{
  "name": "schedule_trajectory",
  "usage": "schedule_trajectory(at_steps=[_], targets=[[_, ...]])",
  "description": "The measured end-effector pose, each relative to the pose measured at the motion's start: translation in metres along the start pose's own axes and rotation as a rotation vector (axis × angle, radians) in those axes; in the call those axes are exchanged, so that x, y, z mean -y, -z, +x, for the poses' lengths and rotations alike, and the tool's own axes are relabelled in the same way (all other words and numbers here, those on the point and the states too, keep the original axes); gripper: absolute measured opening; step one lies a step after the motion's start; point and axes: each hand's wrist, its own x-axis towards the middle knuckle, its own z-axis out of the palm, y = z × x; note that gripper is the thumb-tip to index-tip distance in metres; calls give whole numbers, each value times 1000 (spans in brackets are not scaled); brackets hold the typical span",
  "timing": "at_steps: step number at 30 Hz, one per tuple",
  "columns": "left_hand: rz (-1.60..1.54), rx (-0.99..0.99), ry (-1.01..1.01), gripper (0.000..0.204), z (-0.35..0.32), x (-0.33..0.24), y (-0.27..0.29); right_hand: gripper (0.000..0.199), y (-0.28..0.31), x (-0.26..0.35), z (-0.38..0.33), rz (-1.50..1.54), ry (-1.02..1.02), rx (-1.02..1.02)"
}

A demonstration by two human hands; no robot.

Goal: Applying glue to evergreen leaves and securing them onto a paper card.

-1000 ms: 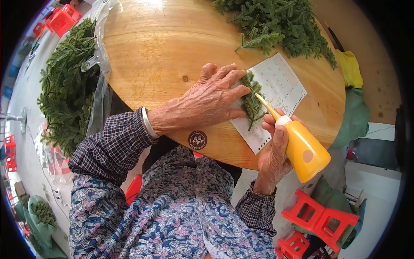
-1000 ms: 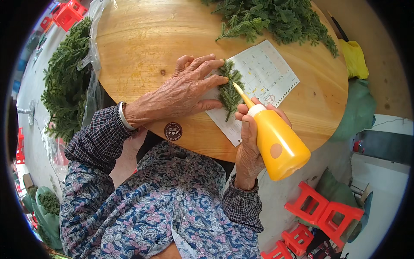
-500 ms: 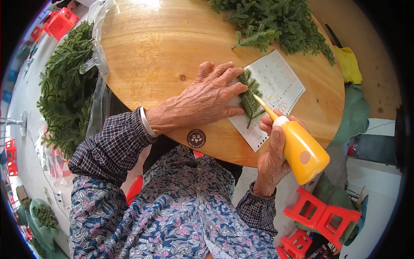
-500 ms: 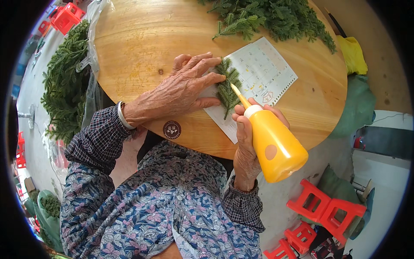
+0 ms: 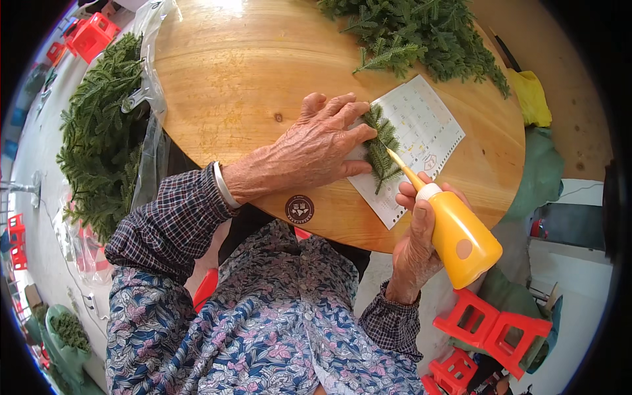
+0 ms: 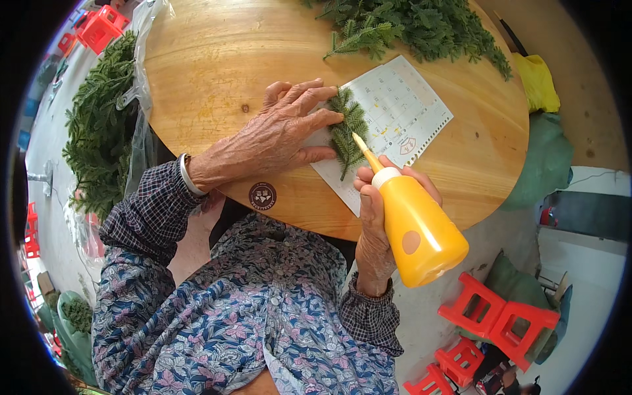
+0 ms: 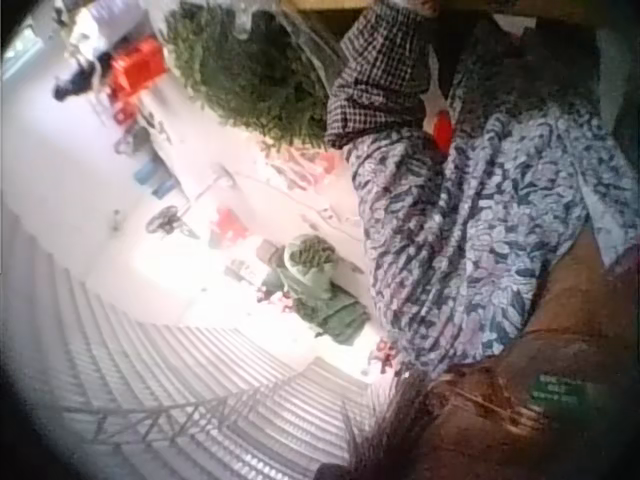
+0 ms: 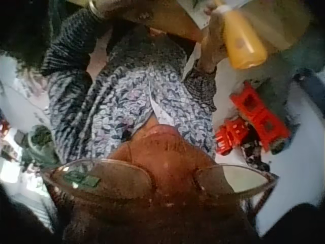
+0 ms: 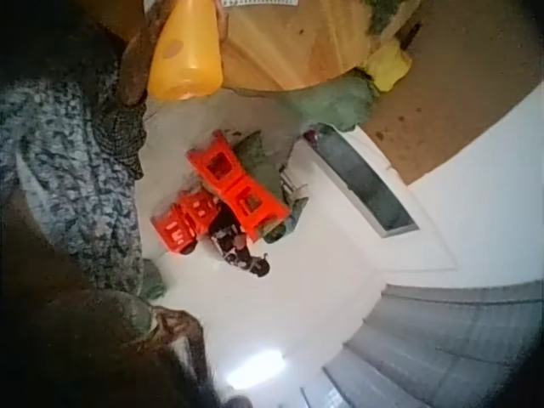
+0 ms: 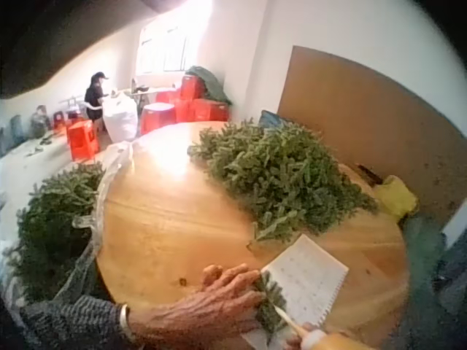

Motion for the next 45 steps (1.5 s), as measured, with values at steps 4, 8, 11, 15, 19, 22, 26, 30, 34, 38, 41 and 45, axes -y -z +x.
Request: schedule_trajectory(at_steps=[4,8,11,15,19,22,26,30,34,38,41,45], targets=[[6,-8,-9,44,0,0,0,45,1,1,-1,20,-41,-3],[19,-16,-13,45,0,0,-1,40,3,-3,-3,-29,16,2],[27,-12,-15,45,-1,1,-2,41,3,-2,-5,-42,10,4],[32,-3,-17,45,-1,1,-1,41,3,-1,-6,-55,5,4],[28,8,-16,45,-1,1,0,41,2,-1,-8,-49,6,-3],[37,16,-15,46,-1,1,1,42,1,-2,-12,-31,18,-2],[42,5,-13,45,-1,1,1,44,3,0,-14,6,-4,-1],[33,14,6,44,0,-1,3,46,5,1,-15,38,-32,-2],[4,81,63,39,2,-3,7,46,6,2,-16,40,-42,-3],[6,68,139,33,4,-3,5,47,4,-2,-17,92,-59,5],[42,16,128,30,3,0,0,46,2,-3,-18,97,-62,-7],[55,-39,107,24,-1,0,0,50,1,-4,-22,126,-55,-20]])
